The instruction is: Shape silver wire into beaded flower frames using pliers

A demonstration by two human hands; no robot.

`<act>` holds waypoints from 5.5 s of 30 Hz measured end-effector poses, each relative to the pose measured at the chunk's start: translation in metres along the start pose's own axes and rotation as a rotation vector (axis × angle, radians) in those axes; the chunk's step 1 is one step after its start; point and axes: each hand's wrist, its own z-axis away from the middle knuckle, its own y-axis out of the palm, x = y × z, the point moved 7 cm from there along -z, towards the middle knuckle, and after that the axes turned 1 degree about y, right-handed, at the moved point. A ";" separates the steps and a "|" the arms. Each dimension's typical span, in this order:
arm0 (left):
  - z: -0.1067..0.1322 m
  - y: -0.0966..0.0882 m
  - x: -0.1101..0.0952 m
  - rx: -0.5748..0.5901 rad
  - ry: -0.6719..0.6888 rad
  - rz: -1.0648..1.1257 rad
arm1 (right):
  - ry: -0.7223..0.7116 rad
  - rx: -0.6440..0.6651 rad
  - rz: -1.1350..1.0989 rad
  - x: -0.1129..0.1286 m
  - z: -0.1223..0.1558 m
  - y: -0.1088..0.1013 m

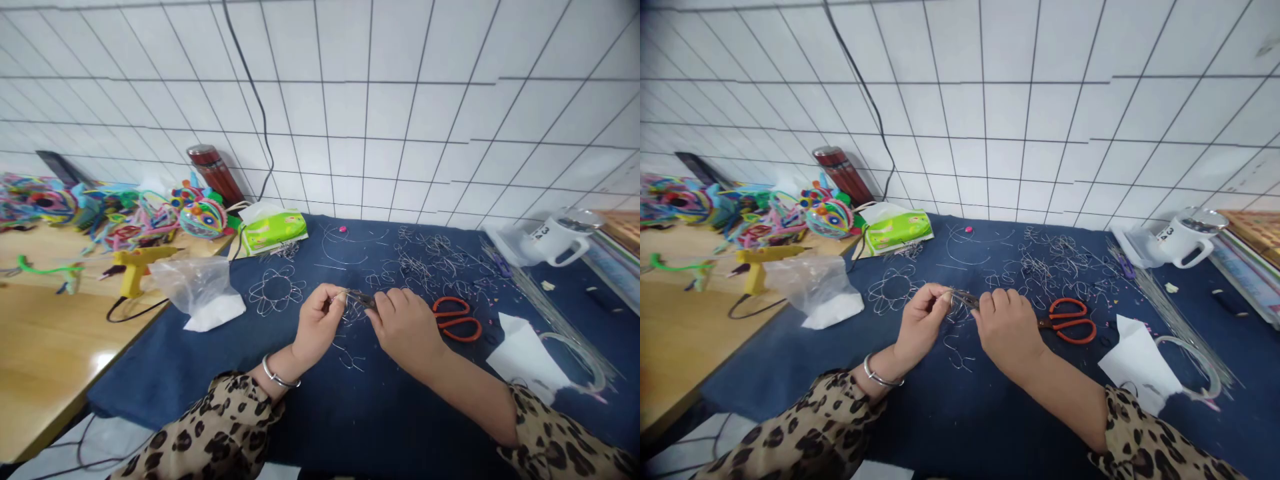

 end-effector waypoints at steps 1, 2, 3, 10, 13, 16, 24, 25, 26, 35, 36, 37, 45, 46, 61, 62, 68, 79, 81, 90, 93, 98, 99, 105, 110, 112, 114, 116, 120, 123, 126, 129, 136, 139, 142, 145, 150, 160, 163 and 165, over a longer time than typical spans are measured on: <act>-0.001 -0.003 -0.002 -0.014 0.014 -0.004 | -0.010 -0.012 0.009 0.002 -0.003 -0.002; -0.002 -0.005 -0.004 -0.028 0.026 -0.005 | -0.019 -0.024 0.015 0.004 -0.005 -0.004; -0.003 -0.008 -0.006 -0.043 0.036 -0.006 | -0.026 -0.036 0.020 0.005 -0.008 -0.006; -0.009 -0.021 -0.008 -0.106 0.046 -0.012 | -0.043 -0.058 0.029 0.014 -0.020 -0.003; -0.010 -0.022 -0.006 -0.107 0.043 0.003 | -0.055 -0.075 0.058 0.017 -0.020 0.000; -0.009 -0.020 -0.003 -0.104 0.040 0.011 | -0.069 -0.086 0.092 0.017 -0.019 0.002; -0.007 -0.015 -0.001 -0.115 0.050 0.005 | -0.063 -0.090 0.135 0.017 -0.013 0.007; -0.007 -0.015 -0.001 -0.117 0.051 0.004 | -0.061 -0.090 0.139 0.017 -0.013 0.007; -0.007 -0.015 -0.001 -0.118 0.051 0.002 | -0.058 -0.091 0.144 0.018 -0.012 0.007; -0.008 -0.018 -0.003 -0.163 0.072 -0.041 | -0.038 -0.113 0.163 0.021 -0.012 0.009; -0.008 -0.018 -0.003 -0.162 0.071 -0.043 | -0.034 -0.108 0.163 0.021 -0.012 0.010; -0.008 -0.018 -0.003 -0.160 0.070 -0.041 | -0.030 -0.104 0.158 0.021 -0.012 0.011; -0.008 -0.017 0.000 -0.142 0.039 0.067 | -0.030 -0.064 -0.019 0.019 -0.012 0.010; -0.008 -0.016 0.002 -0.143 0.027 0.106 | -0.033 -0.055 -0.036 0.019 -0.012 0.010; -0.008 -0.004 0.015 -0.103 -0.112 0.396 | -0.003 -0.050 -0.008 0.009 -0.018 0.009; -0.008 -0.003 0.017 -0.099 -0.118 0.399 | 0.002 -0.050 -0.002 0.008 -0.018 0.009; -0.007 0.002 0.021 -0.068 -0.126 0.424 | -0.004 -0.022 0.039 0.008 -0.017 0.011; -0.005 0.003 0.025 -0.116 -0.132 0.364 | 0.012 0.003 0.099 0.013 -0.016 0.020; -0.005 0.003 0.025 -0.117 -0.130 0.355 | 0.016 0.009 0.105 0.014 -0.016 0.021; -0.008 0.004 0.031 -0.115 -0.137 0.335 | 0.005 0.013 0.153 0.018 -0.016 0.030; -0.009 0.005 0.034 -0.104 -0.146 0.322 | 0.003 0.007 0.167 0.018 -0.015 0.032; -0.008 0.006 0.036 -0.095 -0.145 0.318 | -0.011 -0.005 0.202 0.018 -0.013 0.033; -0.008 0.006 0.037 -0.094 -0.148 0.316 | -0.014 -0.006 0.208 0.018 -0.013 0.033; -0.009 0.009 0.034 -0.045 -0.161 0.348 | 0.002 0.019 0.181 0.012 -0.013 0.029; -0.011 0.011 0.029 0.046 -0.186 0.436 | 0.003 0.045 0.102 0.007 -0.014 0.023; -0.011 0.010 0.029 0.054 -0.208 0.467 | -0.008 0.052 0.078 0.007 -0.015 0.021; -0.011 0.009 0.031 0.053 -0.225 0.494 | -0.019 0.055 0.064 0.006 -0.016 0.019; -0.012 0.009 0.032 0.057 -0.237 0.524 | -0.032 0.057 0.062 0.006 -0.016 0.017; -0.011 0.011 0.032 0.083 -0.275 0.594 | -0.053 0.063 0.078 0.005 -0.017 0.016; -0.009 0.011 0.033 0.087 -0.315 0.618 | -0.068 0.056 0.096 0.004 -0.016 0.016; -0.007 0.012 0.035 0.078 -0.338 0.620 | -0.085 0.054 0.112 0.004 -0.016 0.016; -0.006 0.013 0.036 0.075 -0.341 0.615 | -0.090 0.064 0.120 0.004 -0.016 0.016; -0.006 0.015 0.036 0.109 -0.351 0.626 | -0.129 0.055 0.153 0.004 -0.016 0.014; -0.005 0.016 0.035 0.118 -0.350 0.622 | -0.145 0.027 0.172 0.004 -0.016 0.014; -0.005 0.016 0.034 0.114 -0.351 0.621 | -0.161 0.000 0.190 0.005 -0.015 0.014; -0.005 0.016 0.035 0.110 -0.360 0.630 | -0.170 -0.009 0.217 0.006 -0.014 0.015; -0.003 0.016 0.037 0.110 -0.408 0.662 | -0.182 -0.012 0.229 0.010 -0.014 0.014; -0.003 0.018 0.040 0.123 -0.442 0.689 | -0.181 -0.015 0.271 0.012 -0.013 0.017; -0.003 0.018 0.040 0.124 -0.438 0.683 | -0.180 -0.025 0.274 0.012 -0.012 0.017; -0.003 0.017 0.040 0.123 -0.440 0.680 | -0.177 -0.037 0.267 0.012 -0.012 0.017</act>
